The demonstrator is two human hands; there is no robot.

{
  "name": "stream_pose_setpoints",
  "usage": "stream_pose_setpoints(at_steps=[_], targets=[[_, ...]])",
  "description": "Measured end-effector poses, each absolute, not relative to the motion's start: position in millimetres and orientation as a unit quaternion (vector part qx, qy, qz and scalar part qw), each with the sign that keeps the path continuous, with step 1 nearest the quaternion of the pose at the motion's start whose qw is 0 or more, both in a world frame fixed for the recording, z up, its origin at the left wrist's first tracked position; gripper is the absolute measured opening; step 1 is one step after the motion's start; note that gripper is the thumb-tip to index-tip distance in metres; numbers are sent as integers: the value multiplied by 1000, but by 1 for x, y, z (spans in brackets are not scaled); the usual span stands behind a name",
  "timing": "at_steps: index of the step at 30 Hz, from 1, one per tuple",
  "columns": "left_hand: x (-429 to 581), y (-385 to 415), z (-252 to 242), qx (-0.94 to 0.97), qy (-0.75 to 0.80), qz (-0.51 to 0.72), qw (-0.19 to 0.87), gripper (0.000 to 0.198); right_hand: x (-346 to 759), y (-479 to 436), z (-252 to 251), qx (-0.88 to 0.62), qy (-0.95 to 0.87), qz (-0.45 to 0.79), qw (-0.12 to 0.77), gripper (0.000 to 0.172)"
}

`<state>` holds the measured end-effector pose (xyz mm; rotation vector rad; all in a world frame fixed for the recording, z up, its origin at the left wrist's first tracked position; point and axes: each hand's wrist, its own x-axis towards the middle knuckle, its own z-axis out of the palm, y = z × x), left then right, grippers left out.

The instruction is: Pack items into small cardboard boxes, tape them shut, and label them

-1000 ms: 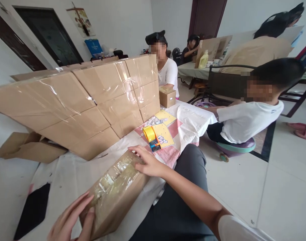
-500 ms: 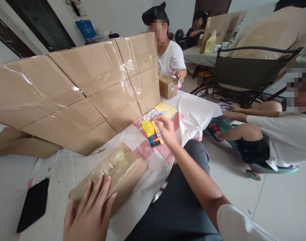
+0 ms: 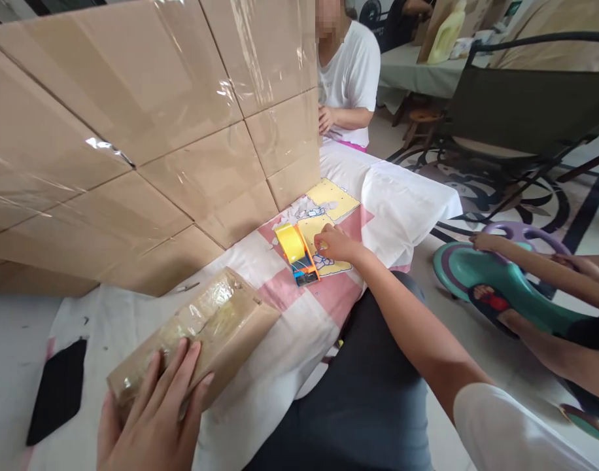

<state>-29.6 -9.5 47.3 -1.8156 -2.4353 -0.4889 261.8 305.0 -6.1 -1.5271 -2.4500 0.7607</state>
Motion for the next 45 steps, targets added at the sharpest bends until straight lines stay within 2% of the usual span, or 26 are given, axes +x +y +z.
stream_pose_setpoints(at_steps=[2, 8, 13, 15, 18, 20, 29, 45], targets=[[-25, -10, 49, -597, -784, -151, 76, 56, 262, 311, -8, -492, -825, 260, 97, 13], [-25, -10, 50, -619, -767, -117, 122, 55, 258, 313, -8, -490, -810, 260, 188, 16], [-25, -10, 48, -615, -769, -125, 126, 53, 262, 302, 2, -473, -808, 154, 317, 21], [-22, -10, 49, -613, -769, -126, 131, 52, 263, 299, 3, -476, -821, 119, 293, 23], [-18, -10, 51, -609, -773, -119, 134, 52, 262, 296, -3, -506, -833, 137, 177, 21], [-18, -10, 52, -606, -777, -111, 129, 51, 261, 296, -9, -518, -829, 156, 139, 18], [-23, -9, 51, -602, -784, -101, 109, 50, 268, 299, -4, -519, -827, 190, 102, 20], [-15, -7, 58, -602, -785, -86, 117, 47, 269, 281, 26, -520, -830, 197, 39, 14]])
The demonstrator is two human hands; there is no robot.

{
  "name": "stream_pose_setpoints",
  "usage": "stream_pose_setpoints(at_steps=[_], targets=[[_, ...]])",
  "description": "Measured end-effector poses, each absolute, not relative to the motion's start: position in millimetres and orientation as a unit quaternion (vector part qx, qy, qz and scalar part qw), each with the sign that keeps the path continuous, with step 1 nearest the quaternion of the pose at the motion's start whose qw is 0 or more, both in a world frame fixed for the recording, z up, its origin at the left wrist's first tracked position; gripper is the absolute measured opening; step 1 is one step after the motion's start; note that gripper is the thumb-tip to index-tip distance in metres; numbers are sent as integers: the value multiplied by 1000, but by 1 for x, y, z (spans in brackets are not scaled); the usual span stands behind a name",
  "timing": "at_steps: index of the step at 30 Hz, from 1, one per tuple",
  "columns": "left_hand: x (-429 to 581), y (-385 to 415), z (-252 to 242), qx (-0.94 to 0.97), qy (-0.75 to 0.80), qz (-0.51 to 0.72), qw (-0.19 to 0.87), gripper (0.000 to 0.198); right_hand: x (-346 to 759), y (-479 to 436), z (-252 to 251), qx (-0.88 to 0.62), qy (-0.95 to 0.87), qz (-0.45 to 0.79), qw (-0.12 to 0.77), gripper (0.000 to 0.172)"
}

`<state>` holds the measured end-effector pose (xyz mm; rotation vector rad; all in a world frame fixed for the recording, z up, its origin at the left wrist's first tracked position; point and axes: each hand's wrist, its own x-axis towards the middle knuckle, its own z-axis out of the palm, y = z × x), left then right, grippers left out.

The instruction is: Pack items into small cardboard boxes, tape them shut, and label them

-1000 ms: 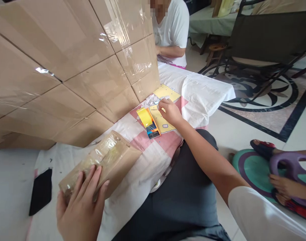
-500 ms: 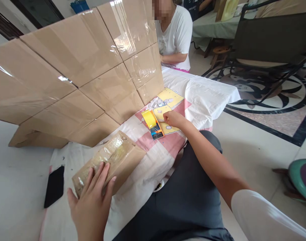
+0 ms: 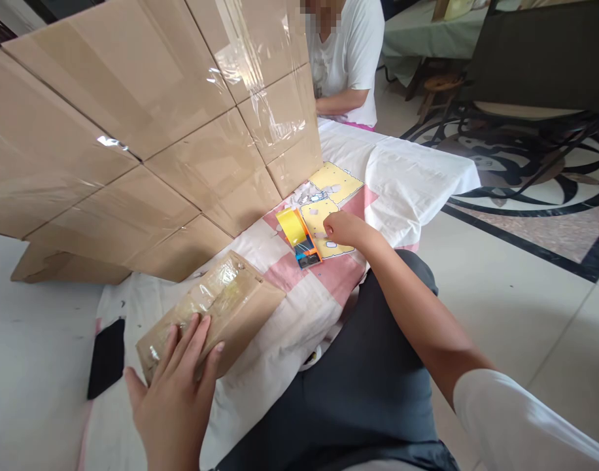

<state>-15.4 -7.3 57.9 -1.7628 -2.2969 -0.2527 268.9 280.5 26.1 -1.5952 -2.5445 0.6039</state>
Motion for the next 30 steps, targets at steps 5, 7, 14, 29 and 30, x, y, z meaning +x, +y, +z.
stream_pose_setpoints(at_steps=[5, 7, 14, 29, 30], targets=[[-14, -7, 59, -598, -789, -85, 111, 48, 271, 278, 27, -520, -826, 213, 42, 14], [-14, -7, 59, -593, -793, -89, 105, 48, 272, 279, 25, -518, -822, 229, 56, 12], [-11, -6, 60, -583, -802, -87, 97, 48, 279, 291, 16, -536, -717, 396, 208, 6], [-14, -6, 57, -601, -784, -102, 118, 48, 280, 296, 6, -569, -767, 164, 248, 27], [-15, -7, 57, -602, -783, -104, 120, 48, 277, 295, 3, -563, -785, 131, 223, 27]])
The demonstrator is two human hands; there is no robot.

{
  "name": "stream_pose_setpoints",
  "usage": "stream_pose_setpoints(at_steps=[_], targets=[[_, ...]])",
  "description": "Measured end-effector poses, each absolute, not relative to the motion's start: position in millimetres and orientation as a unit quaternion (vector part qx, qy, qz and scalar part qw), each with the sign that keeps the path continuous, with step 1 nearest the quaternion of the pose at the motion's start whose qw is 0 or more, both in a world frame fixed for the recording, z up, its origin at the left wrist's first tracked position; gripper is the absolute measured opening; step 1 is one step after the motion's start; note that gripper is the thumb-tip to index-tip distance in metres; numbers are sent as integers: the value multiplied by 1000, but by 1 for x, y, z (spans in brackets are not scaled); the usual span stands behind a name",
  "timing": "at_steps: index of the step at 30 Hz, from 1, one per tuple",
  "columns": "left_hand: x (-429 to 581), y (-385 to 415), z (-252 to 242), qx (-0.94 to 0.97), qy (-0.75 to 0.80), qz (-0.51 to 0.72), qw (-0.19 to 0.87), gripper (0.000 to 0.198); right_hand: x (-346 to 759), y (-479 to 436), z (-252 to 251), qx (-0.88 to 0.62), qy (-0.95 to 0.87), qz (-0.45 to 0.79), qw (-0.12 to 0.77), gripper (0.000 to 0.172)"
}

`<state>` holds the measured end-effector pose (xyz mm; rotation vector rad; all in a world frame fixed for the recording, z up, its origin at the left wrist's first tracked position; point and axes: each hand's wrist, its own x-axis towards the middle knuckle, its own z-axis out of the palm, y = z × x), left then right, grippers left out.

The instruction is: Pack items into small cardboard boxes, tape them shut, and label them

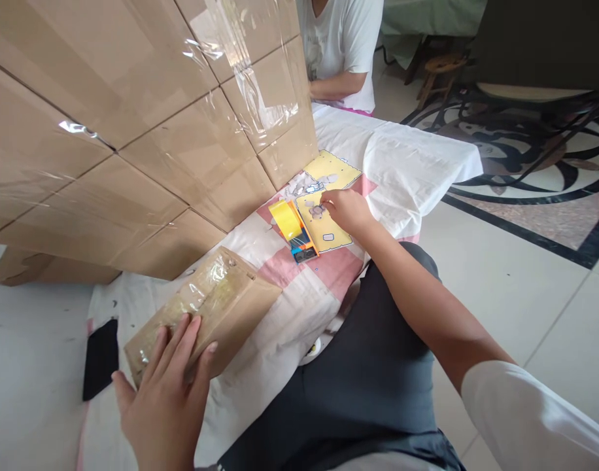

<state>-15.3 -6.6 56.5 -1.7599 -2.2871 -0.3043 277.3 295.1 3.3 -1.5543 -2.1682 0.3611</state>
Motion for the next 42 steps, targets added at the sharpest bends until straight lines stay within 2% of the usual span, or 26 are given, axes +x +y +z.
stream_pose_setpoints(at_steps=[4, 7, 13, 17, 25, 31, 37, 42], targets=[[-23, -8, 53, -615, -770, -110, 129, 50, 269, 286, -4, -507, -854, 72, 92, 28], [-30, -8, 51, -623, -764, -106, 126, 51, 269, 279, -6, -472, -879, 46, 41, 29], [-28, -9, 50, -626, -755, -116, 154, 51, 269, 275, -10, -463, -884, 37, 43, 24], [-23, -7, 51, -623, -757, -115, 157, 51, 266, 272, -9, -480, -874, 54, 49, 27], [-21, -7, 52, -618, -762, -106, 162, 48, 260, 254, -1, -501, -865, 41, 1, 28], [-19, -7, 54, -611, -771, -102, 150, 48, 261, 248, -7, -511, -858, 27, 40, 28], [-22, -6, 54, -619, -763, -116, 149, 51, 263, 248, 3, -539, -836, 83, 57, 28], [-24, -7, 52, -623, -756, -125, 155, 54, 267, 255, 2, -571, -783, 163, 184, 28]])
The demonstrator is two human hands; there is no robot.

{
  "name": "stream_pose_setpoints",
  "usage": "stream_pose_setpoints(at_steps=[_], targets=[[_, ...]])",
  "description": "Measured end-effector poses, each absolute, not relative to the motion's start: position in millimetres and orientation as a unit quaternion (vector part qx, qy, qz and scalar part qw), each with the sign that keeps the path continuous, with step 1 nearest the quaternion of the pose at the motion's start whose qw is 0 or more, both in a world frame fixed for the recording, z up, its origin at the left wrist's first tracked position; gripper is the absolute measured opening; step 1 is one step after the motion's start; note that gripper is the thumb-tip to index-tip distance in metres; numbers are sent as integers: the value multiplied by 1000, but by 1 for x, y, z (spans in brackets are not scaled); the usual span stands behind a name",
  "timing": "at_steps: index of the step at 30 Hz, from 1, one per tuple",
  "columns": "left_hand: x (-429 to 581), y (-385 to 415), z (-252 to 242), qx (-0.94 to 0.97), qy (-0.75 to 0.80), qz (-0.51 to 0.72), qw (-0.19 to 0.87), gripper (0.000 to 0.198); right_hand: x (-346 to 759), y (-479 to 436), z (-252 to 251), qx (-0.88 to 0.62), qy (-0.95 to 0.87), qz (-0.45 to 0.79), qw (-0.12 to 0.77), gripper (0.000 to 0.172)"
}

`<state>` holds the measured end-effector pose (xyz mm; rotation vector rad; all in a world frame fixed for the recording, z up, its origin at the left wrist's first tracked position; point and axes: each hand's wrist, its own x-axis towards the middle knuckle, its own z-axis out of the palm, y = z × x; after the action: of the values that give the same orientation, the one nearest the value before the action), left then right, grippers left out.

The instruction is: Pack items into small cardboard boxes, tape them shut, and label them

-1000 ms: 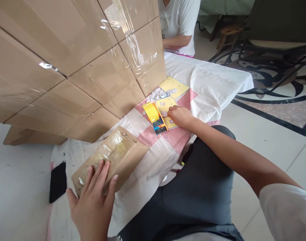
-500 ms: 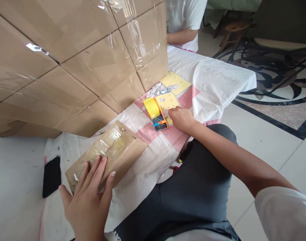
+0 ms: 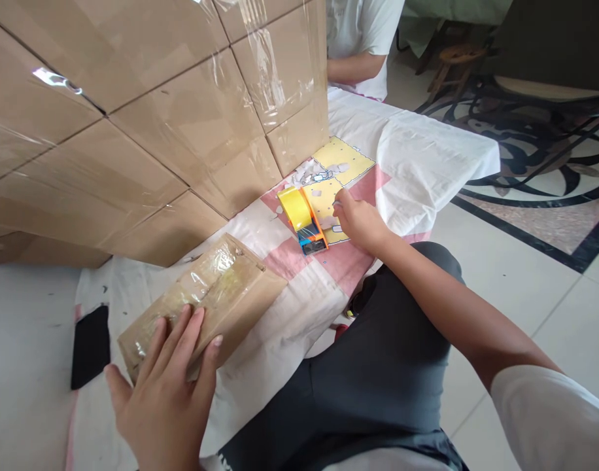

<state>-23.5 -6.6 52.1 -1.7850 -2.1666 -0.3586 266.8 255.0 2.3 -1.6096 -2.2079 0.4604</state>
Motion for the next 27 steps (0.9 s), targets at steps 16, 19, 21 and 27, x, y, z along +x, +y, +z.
stream_pose_setpoints(at_steps=[16, 19, 21, 27], targets=[[-33, -3, 56, -639, -736, -175, 141, 45, 274, 249, 15, -466, -729, 251, 435, 16], [-49, -4, 55, -659, -714, -199, 131, 44, 261, 224, 20, -345, -792, 287, 413, 23], [-60, -6, 54, -680, -696, -199, 117, 46, 251, 212, 19, -240, -832, 331, 376, 20], [-76, -12, 55, -708, -673, -184, 107, 45, 217, 213, 2, -75, -871, 384, 296, 16]])
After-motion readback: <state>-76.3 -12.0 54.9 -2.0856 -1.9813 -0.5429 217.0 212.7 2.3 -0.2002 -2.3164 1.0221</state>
